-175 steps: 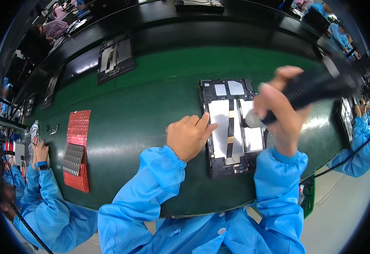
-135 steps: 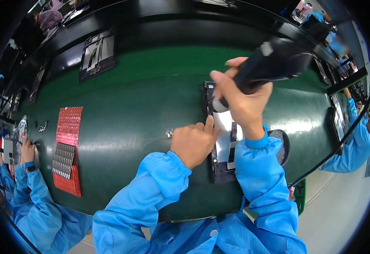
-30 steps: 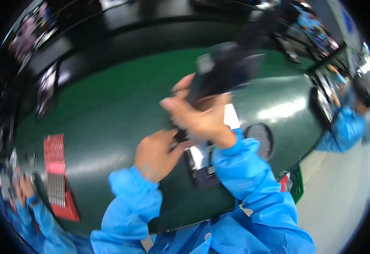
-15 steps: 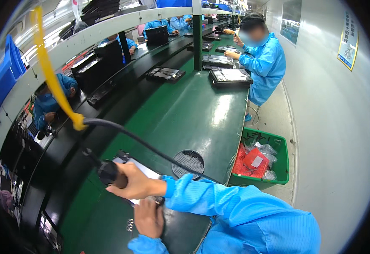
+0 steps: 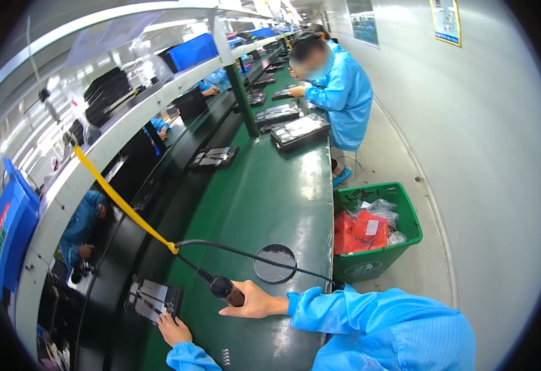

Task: Assembling electronic devices on a production line using an electric screwdriver.

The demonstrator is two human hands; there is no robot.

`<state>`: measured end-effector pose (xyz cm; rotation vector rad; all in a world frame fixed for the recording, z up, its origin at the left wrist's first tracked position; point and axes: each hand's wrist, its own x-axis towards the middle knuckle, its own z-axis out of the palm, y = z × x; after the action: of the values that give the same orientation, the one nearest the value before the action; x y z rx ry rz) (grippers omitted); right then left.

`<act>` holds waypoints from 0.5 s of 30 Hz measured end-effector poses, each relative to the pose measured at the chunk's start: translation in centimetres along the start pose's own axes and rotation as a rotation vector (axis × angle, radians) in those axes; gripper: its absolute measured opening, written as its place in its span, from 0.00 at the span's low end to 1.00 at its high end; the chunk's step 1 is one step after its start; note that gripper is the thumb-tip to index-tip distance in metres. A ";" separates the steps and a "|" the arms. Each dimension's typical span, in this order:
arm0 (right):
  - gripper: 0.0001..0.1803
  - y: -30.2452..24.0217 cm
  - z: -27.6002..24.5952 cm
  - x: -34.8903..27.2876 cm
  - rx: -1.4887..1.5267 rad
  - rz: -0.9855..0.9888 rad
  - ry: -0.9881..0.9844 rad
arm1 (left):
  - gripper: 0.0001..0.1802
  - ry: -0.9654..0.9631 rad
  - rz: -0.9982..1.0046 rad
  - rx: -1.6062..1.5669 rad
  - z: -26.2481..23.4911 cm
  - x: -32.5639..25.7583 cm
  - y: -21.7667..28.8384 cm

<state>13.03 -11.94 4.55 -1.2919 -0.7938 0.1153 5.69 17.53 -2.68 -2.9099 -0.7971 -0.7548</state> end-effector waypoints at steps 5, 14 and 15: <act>0.19 -1.2 -0.7 -0.3 -0.067 -0.046 0.015 | 0.19 -0.192 0.043 -0.148 -4.2 0.2 0.8; 0.26 -2.3 0.3 -2.9 0.058 -0.029 -0.097 | 0.09 -0.327 0.066 -1.105 -9.6 -9.9 16.6; 0.36 -3.5 -0.4 -3.9 0.034 0.030 -0.162 | 0.09 -0.313 0.025 -1.112 -9.5 -10.0 17.0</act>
<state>9.22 -15.24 5.82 -1.2738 -0.9068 0.2595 2.23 -3.43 2.72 -4.0863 -0.3856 -0.9799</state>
